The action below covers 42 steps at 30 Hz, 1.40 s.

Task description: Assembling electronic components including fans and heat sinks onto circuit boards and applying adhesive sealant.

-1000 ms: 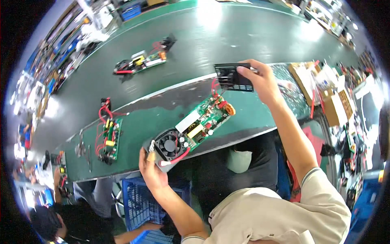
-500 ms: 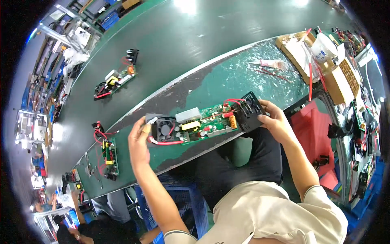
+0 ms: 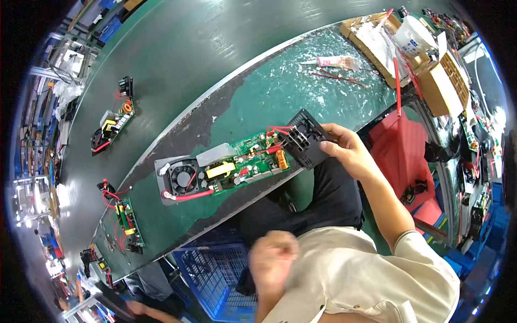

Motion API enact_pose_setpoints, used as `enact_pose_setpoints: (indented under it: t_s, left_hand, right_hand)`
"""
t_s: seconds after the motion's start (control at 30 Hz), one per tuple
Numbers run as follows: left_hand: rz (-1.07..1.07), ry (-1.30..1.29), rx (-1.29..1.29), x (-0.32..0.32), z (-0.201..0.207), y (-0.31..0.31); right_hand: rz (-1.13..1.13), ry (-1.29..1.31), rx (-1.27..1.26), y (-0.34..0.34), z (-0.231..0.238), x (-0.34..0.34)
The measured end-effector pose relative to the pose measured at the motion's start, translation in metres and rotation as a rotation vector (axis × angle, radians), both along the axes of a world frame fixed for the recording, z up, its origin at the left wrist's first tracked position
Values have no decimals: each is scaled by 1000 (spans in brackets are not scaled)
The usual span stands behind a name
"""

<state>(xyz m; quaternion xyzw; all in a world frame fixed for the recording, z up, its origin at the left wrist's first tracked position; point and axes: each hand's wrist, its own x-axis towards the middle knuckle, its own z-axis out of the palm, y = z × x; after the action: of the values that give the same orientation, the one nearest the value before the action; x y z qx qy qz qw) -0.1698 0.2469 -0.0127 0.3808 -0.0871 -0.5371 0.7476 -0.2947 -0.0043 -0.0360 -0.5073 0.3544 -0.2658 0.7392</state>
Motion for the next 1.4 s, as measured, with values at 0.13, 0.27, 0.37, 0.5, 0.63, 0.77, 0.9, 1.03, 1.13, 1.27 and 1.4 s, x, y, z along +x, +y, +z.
enact_pose_setpoints:
  t_s: [0.13,0.27,0.37,0.5,0.63,0.77,0.9,1.03,1.13,1.27,1.4]
  left_hand:
    - [-279,-20,330,-21,7,-13]
    - [-13,-406,265,15,-5,-24]
    - [70,-557,297,36,-5,-36]
    - [143,-986,206,58,3,-50]
    - [367,-1407,264,96,13,-46]
    - [602,-1696,511,137,25,-39]
    - [581,-1500,611,199,1,-36]
    - [119,-885,690,207,36,-54]
    - [40,-970,607,219,42,-64]
    - [-97,-1102,516,238,50,-100]
    - [-293,-1149,400,252,57,-143]
  right_hand:
    - [22,25,-68,-5,8,-2]
    - [6,39,-108,-5,6,2]
    - [-2,62,-123,-5,1,0]
    - [21,118,-135,-1,8,-4]
    - [12,175,-243,3,6,0]
    - [17,212,-286,7,12,-1]
    - [9,172,-255,10,12,4]
    - [40,97,-156,12,19,1]
    - [27,101,-167,29,22,-4]
    - [1,22,8,55,10,-23]
    - [8,-86,171,82,7,-25]
